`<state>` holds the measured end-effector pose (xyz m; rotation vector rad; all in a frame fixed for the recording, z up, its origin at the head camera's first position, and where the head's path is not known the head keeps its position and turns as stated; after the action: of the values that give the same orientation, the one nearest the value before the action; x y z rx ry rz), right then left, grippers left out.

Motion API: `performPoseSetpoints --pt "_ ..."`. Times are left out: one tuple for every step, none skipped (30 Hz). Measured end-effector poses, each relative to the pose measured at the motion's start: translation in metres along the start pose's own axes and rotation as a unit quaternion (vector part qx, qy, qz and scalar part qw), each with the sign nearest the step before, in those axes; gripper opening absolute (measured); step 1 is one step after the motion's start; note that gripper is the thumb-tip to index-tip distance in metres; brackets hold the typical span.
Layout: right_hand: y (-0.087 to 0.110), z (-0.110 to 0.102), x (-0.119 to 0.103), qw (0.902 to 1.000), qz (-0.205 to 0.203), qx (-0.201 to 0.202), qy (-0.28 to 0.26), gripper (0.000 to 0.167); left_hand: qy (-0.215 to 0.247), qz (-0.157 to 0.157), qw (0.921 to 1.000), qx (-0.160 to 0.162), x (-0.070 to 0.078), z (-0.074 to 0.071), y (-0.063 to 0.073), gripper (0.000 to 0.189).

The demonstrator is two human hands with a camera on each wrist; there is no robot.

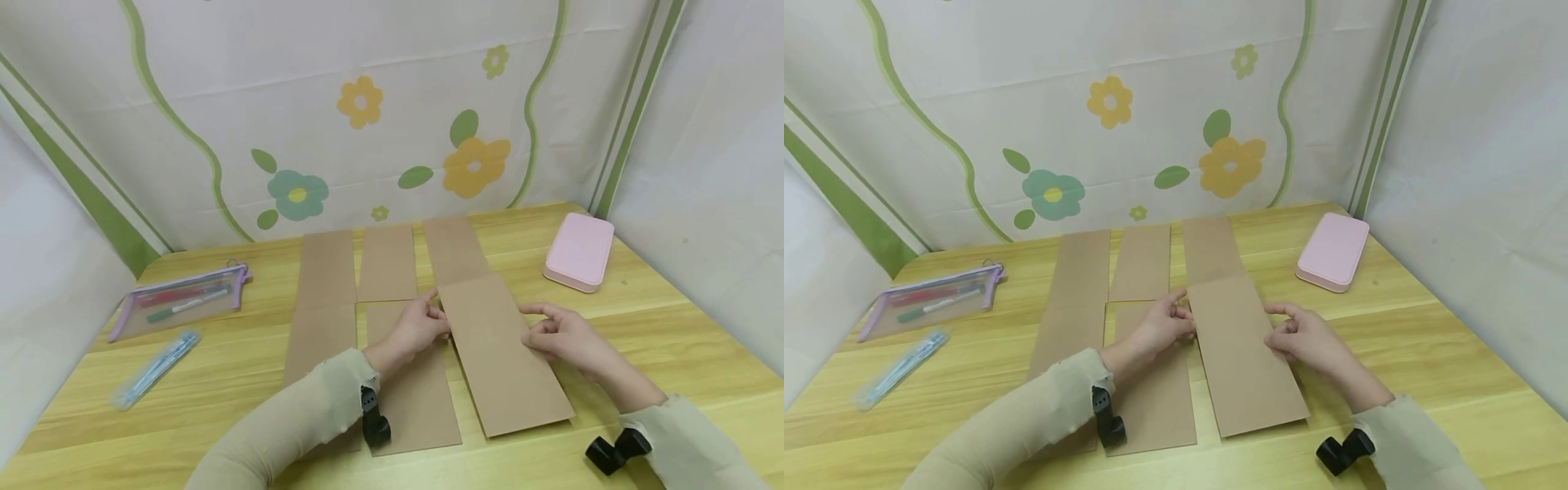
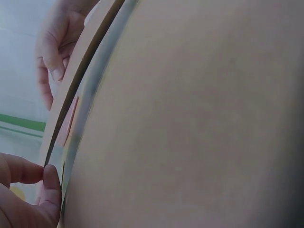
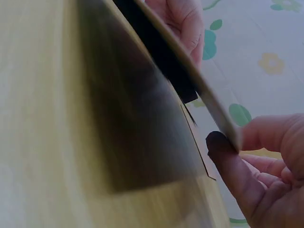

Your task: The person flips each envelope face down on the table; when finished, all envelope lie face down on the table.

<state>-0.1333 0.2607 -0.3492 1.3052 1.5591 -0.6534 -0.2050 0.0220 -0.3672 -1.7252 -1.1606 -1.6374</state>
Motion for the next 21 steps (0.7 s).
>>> performPoseSetpoints --pt "-0.0009 -0.0001 0.0010 0.9999 0.004 0.000 0.009 0.061 -0.014 0.003 0.9999 -0.001 0.0003 0.0002 0.0000 0.075" --pt "-0.0014 0.0000 0.0018 0.9998 0.010 -0.002 0.014 0.061 -0.028 0.006 0.9996 -0.002 0.0005 0.0006 0.0002 0.075" --pt "-0.0019 0.0002 0.0025 0.9997 0.016 -0.005 0.017 0.061 -0.042 0.011 0.9991 -0.001 0.0010 0.0010 0.0002 0.074" --pt "-0.0022 0.0007 0.0029 0.9996 0.023 -0.007 0.017 0.061 -0.056 0.014 0.9983 0.001 0.0011 0.0015 -0.0002 0.073" --pt "-0.0024 0.0011 0.0035 0.9994 0.026 -0.010 0.019 0.060 -0.071 0.016 0.9973 0.003 0.0015 0.0019 -0.0003 0.073" --pt "-0.0026 0.0015 0.0041 0.9993 0.028 -0.012 0.020 0.059 -0.084 0.018 0.9963 0.005 0.0021 0.0022 -0.0003 0.072" --pt "-0.0026 0.0022 0.0043 0.9992 0.030 -0.013 0.022 0.059 -0.097 0.020 0.9951 0.007 0.0025 0.0024 -0.0004 0.067" --pt "-0.0025 0.0029 0.0043 0.9991 0.032 -0.013 0.024 0.059 -0.107 0.020 0.9941 0.009 0.0030 0.0026 -0.0005 0.062" --pt "-0.0026 0.0033 0.0044 0.9990 0.032 -0.013 0.027 0.058 -0.116 0.021 0.9930 0.011 0.0031 0.0028 -0.0010 0.056" --pt "-0.0029 0.0035 0.0046 0.9989 0.031 -0.012 0.033 0.058 -0.125 0.022 0.9918 0.011 0.0030 0.0029 -0.0015 0.049" --pt "-0.0030 0.0037 0.0048 0.9987 0.031 -0.012 0.040 0.058 -0.136 0.022 0.9904 0.012 0.0030 0.0030 -0.0020 0.042" --pt "-0.0032 0.0037 0.0050 0.9984 0.032 -0.011 0.045 0.058 -0.143 0.022 0.9894 0.011 0.0028 0.0030 -0.0025 0.037" --pt "-0.0034 0.0037 0.0051 0.9981 0.034 -0.009 0.050 0.058 -0.153 0.022 0.9879 0.010 0.0024 0.0029 -0.0031 0.036" --pt "-0.0037 0.0036 0.0054 0.9978 0.035 -0.009 0.056 0.057 -0.161 0.020 0.9867 0.009 0.0021 0.0028 -0.0036 0.041" --pt "-0.0041 0.0034 0.0057 0.9976 0.038 -0.009 0.058 0.057 -0.166 0.019 0.9859 0.006 0.0017 0.0027 -0.0041 0.047" --pt "-0.0043 0.0030 0.0060 0.9974 0.040 -0.009 0.059 0.058 -0.169 0.015 0.9854 0.003 0.0016 0.0026 -0.0045 0.052" --pt "-0.0046 0.0026 0.0063 0.9972 0.044 -0.009 0.060 0.058 -0.171 0.010 0.9852 0.001 0.0014 0.0024 -0.0048 0.059" --pt "-0.0049 0.0021 0.0065 0.9970 0.047 -0.010 0.061 0.058 -0.174 0.007 0.9847 -0.001 0.0010 0.0023 -0.0053 0.065" --pt "-0.0051 0.0017 0.0066 0.9967 0.050 -0.009 0.063 0.058 -0.177 0.004 0.9842 -0.003 0.0008 0.0021 -0.0057 0.070" --pt "-0.0053 0.0014 0.0067 0.9964 0.051 -0.008 0.067 0.058 -0.179 0.002 0.9839 -0.006 0.0006 0.0020 -0.0060 0.070" --pt "-0.0054 0.0011 0.0067 0.9960 0.055 -0.006 0.071 0.059 -0.181 0.001 0.9835 -0.007 0.0005 0.0018 -0.0062 0.069"
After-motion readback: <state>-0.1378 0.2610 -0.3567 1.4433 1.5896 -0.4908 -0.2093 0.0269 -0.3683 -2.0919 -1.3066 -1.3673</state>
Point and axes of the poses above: each hand's wrist, its own y-axis away from the middle knuckle, its own z-axis out of the palm, x = y × z, the point moved 1 cm from there along -y, towards the middle knuckle, and after that the axes turned 8 degrees about -x, right-handed, at the moved point
